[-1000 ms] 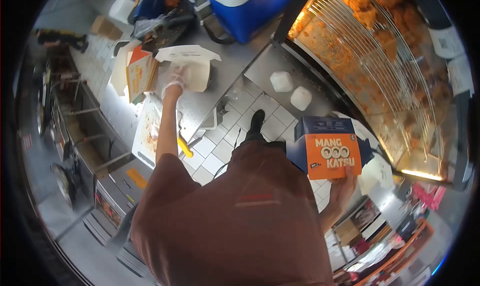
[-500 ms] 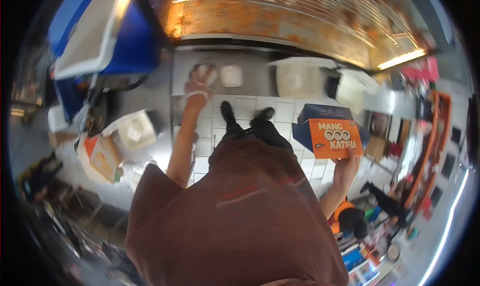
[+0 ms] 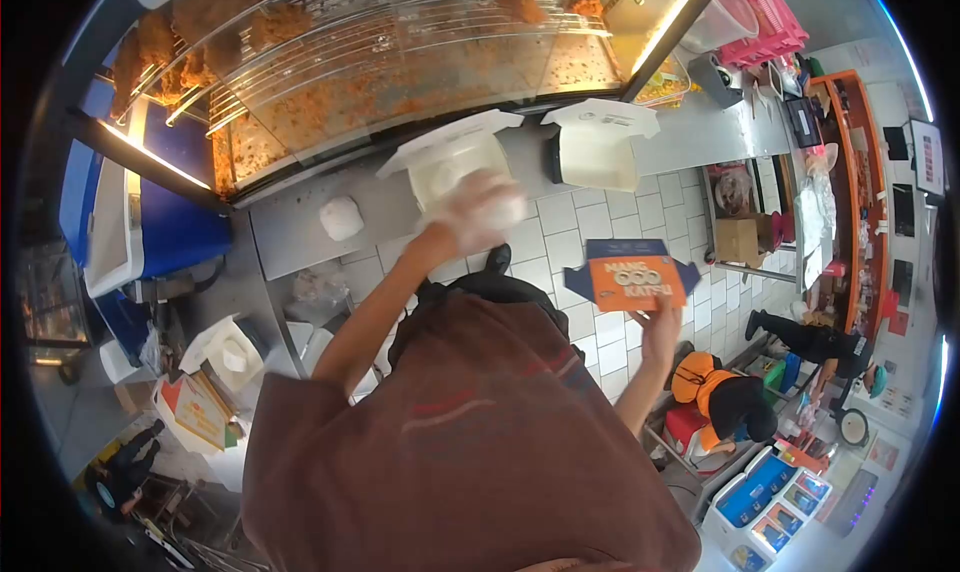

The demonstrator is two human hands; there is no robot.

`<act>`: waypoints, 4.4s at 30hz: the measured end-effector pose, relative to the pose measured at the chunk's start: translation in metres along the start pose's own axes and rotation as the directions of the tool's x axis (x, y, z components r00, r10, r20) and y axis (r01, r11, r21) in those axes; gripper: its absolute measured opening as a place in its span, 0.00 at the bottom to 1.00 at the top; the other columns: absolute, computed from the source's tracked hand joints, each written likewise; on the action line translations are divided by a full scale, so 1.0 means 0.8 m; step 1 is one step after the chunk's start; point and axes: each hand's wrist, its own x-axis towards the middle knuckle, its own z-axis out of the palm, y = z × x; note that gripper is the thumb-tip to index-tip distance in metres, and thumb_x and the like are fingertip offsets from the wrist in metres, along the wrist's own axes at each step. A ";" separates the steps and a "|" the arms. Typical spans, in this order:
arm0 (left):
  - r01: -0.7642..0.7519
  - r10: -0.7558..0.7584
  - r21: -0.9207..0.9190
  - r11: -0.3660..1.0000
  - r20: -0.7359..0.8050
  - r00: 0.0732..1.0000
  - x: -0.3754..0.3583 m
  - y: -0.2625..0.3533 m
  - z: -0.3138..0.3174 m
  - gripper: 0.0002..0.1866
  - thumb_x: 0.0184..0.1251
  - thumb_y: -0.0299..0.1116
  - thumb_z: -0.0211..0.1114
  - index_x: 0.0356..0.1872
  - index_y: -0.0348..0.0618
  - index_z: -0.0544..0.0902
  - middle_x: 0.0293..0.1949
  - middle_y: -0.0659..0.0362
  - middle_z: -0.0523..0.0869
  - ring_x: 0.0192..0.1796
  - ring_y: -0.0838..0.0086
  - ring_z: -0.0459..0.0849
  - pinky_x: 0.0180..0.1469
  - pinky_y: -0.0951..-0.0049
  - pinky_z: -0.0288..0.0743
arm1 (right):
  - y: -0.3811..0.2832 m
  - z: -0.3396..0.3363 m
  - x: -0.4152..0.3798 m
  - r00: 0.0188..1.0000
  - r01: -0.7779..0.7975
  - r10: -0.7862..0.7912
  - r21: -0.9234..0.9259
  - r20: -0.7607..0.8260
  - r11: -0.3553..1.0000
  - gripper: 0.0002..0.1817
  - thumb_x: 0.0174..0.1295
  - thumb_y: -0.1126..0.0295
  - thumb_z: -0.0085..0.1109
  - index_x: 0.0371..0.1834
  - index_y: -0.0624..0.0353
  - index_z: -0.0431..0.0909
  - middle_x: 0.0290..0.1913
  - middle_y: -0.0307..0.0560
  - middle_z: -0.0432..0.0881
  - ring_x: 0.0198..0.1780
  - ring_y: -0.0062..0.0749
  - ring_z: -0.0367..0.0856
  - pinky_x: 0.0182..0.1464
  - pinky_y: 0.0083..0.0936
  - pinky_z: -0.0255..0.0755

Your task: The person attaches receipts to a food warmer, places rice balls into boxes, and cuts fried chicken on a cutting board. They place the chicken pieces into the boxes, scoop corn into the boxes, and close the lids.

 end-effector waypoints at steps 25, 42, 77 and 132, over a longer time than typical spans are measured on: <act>0.964 -0.520 0.211 0.160 -0.812 0.264 -0.149 -0.142 -0.028 0.37 0.52 0.52 0.72 0.64 0.54 0.72 0.64 0.46 0.72 0.59 0.47 0.78 0.64 0.54 0.73 | -0.075 0.194 0.081 0.588 -0.388 0.264 -0.020 0.764 0.921 0.26 0.70 0.68 0.47 0.68 0.69 0.63 0.66 0.58 0.73 0.67 0.44 0.74 0.70 0.40 0.67; 0.679 -0.732 -0.278 0.680 -0.311 0.606 -0.345 -0.021 -0.190 0.36 0.51 0.37 0.73 0.65 0.47 0.71 0.60 0.52 0.78 0.60 0.57 0.79 0.63 0.59 0.75 | 0.103 0.519 -0.146 0.520 -0.148 0.290 -0.249 0.804 0.957 0.34 0.73 0.62 0.57 0.76 0.62 0.55 0.62 0.55 0.76 0.57 0.47 0.84 0.48 0.36 0.81; 0.996 -0.762 -0.019 -0.087 -0.643 -0.079 -0.552 -0.155 -0.159 0.22 0.64 0.49 0.68 0.47 0.39 0.82 0.45 0.46 0.87 0.47 0.48 0.85 0.48 0.52 0.77 | 0.156 0.445 -0.041 -0.005 0.959 -0.201 -0.052 0.980 -0.277 0.07 0.57 0.60 0.70 0.34 0.48 0.85 0.69 0.46 0.73 0.72 0.51 0.64 0.69 0.52 0.59; 0.751 -0.696 -0.231 0.619 -0.605 0.388 -0.223 -0.222 -0.042 0.20 0.80 0.44 0.45 0.52 0.36 0.75 0.47 0.37 0.81 0.48 0.39 0.80 0.50 0.46 0.72 | 0.162 0.458 -0.005 0.567 0.689 -0.231 -0.301 0.791 0.659 0.14 0.64 0.63 0.69 0.39 0.65 0.83 0.33 0.50 0.87 0.35 0.35 0.86 0.39 0.29 0.77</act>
